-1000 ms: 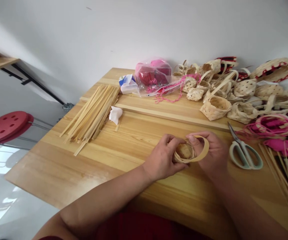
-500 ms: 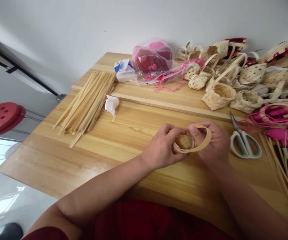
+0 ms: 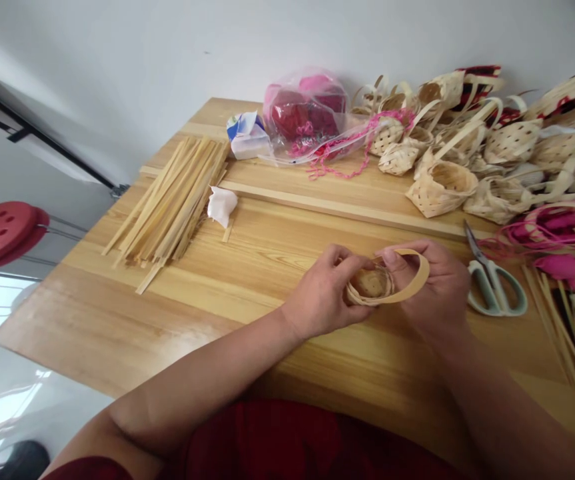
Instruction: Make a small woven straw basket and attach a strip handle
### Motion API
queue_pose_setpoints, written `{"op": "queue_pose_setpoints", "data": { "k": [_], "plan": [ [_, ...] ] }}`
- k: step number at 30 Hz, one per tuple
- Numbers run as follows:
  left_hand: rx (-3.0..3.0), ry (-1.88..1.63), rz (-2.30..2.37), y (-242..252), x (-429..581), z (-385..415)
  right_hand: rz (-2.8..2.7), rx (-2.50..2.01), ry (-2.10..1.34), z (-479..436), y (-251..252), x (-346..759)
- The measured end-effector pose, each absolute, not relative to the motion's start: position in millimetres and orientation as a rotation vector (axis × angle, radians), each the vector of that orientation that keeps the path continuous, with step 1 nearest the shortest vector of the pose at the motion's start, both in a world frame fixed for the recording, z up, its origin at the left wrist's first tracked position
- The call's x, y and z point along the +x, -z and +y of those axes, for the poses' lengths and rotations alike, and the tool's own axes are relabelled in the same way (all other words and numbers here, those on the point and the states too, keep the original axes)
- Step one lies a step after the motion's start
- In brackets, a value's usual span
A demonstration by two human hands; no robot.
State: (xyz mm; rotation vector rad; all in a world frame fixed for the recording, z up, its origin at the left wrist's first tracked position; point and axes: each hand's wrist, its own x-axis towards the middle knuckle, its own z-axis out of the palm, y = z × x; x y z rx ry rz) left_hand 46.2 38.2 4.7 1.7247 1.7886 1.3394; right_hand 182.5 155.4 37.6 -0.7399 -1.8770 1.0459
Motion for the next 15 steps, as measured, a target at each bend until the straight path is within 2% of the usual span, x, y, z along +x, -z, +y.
{"op": "queue_pose_setpoints", "data": {
  "k": [15],
  "plan": [
    [1.738, -1.299, 1.816, -9.4, 49.8, 36.1, -1.839, -0.798, -1.054, 153.3, -38.9, 179.8]
  ]
}}
